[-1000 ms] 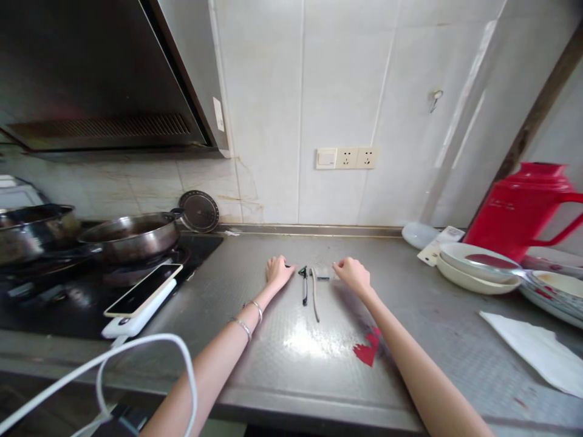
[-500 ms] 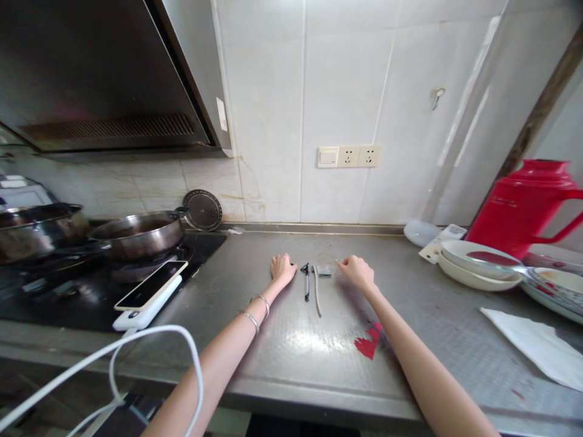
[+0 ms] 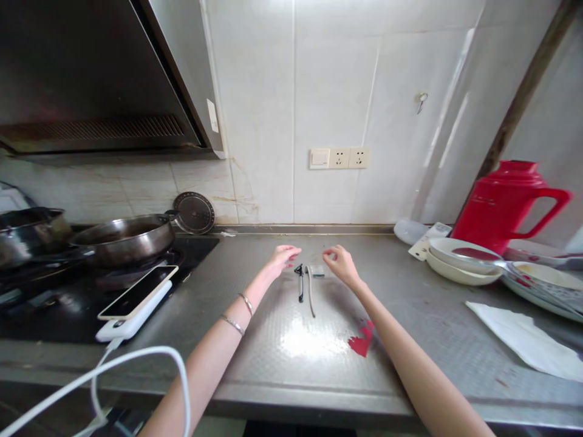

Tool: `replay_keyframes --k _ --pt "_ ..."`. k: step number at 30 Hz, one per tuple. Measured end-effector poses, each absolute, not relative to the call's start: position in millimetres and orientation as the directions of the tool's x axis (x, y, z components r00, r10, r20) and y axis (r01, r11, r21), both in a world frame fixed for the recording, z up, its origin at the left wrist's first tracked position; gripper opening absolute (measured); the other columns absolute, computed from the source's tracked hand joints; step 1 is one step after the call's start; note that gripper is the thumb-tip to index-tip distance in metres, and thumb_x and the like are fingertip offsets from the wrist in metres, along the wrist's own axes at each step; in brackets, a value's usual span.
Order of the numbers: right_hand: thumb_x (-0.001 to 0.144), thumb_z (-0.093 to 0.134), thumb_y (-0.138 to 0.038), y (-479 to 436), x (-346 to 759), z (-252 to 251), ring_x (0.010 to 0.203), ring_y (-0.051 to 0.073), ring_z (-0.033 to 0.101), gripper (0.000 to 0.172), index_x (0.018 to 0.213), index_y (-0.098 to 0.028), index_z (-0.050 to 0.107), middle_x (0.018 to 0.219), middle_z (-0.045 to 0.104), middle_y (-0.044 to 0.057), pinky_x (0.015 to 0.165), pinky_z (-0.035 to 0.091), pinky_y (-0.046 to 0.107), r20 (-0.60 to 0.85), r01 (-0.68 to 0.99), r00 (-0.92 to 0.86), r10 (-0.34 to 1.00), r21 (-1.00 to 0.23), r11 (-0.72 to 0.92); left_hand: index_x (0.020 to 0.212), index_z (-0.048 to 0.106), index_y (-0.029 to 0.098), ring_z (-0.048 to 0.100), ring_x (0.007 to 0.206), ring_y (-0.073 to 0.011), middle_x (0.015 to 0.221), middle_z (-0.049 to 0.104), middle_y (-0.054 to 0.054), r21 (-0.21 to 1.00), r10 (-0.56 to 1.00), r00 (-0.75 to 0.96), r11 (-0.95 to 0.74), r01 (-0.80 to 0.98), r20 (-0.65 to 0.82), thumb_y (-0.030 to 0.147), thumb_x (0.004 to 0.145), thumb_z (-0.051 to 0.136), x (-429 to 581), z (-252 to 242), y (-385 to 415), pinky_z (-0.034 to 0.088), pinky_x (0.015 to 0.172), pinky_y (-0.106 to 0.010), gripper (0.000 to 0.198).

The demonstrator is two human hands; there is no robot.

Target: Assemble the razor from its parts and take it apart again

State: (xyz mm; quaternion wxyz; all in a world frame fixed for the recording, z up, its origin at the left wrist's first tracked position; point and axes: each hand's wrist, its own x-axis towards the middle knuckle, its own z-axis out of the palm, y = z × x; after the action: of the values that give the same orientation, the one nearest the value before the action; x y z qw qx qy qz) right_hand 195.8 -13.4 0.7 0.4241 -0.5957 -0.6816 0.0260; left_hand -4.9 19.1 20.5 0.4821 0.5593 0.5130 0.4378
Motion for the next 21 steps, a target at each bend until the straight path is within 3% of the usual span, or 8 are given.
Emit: replay_keyframes --k 3,6,10,16,21 --pt "0.072 0.053 -0.026 -14 185 5 0.067 0.013 0.054 0.024 0.090 -0.017 0.066 0.091 0.063 0.006 0.071 0.045 0.027 0.602 0.631 -0.055 0.796 -0.597 0.495 0.084 0.062 0.010 0.063 0.066 -0.0149 0.071 0.065 -0.007 0.972 0.913 0.374 0.215 -0.097 -0.164 0.026 0.065 0.073 -10 26 11 0.049 0.065 -0.028 0.027" --pt "0.069 0.059 -0.026 -20 173 8 0.068 0.012 0.055 0.032 0.099 -0.017 0.063 0.096 0.064 0.006 0.069 0.046 0.026 0.529 0.467 -0.171 0.831 -0.700 0.541 0.084 0.062 0.008 0.065 0.069 -0.0176 0.071 0.067 -0.010 0.930 0.823 0.536 0.324 -0.173 -0.187 0.023 0.065 0.074 -15 24 6 0.051 0.072 -0.030 0.027" --pt "0.068 0.064 -0.030 -25 161 9 0.069 0.013 0.056 0.041 0.107 -0.017 0.060 0.101 0.064 0.007 0.057 0.045 0.024 0.440 0.332 -0.271 0.856 -0.792 0.513 0.091 0.061 0.006 0.066 0.072 -0.0190 0.076 0.069 -0.013 0.933 0.768 0.615 0.331 -0.140 -0.180 0.022 0.068 0.072 -17 18 3 0.050 0.077 -0.033 0.030" --pt "0.068 0.063 -0.030 -25 158 7 0.068 0.014 0.059 0.023 0.084 -0.014 0.065 0.074 0.066 0.004 0.061 0.046 0.025 0.459 0.268 -0.276 0.844 -0.807 0.526 0.090 0.063 0.006 0.066 0.069 -0.0188 0.075 0.069 -0.012 0.917 0.707 0.679 0.377 -0.128 -0.196 0.027 0.075 0.066 -14 18 -2 0.051 0.075 -0.034 0.026" --pt "0.067 0.064 -0.037 -23 161 4 0.058 0.013 0.058 0.033 0.092 -0.015 0.062 0.074 0.066 0.004 0.041 0.039 0.020 0.391 0.185 -0.205 0.897 -0.885 0.428 0.086 0.065 0.005 0.066 0.071 -0.0182 0.077 0.069 -0.014 0.911 0.685 0.695 0.398 -0.106 -0.218 0.035 0.079 0.060 -12 16 -3 0.051 0.076 -0.032 0.031"
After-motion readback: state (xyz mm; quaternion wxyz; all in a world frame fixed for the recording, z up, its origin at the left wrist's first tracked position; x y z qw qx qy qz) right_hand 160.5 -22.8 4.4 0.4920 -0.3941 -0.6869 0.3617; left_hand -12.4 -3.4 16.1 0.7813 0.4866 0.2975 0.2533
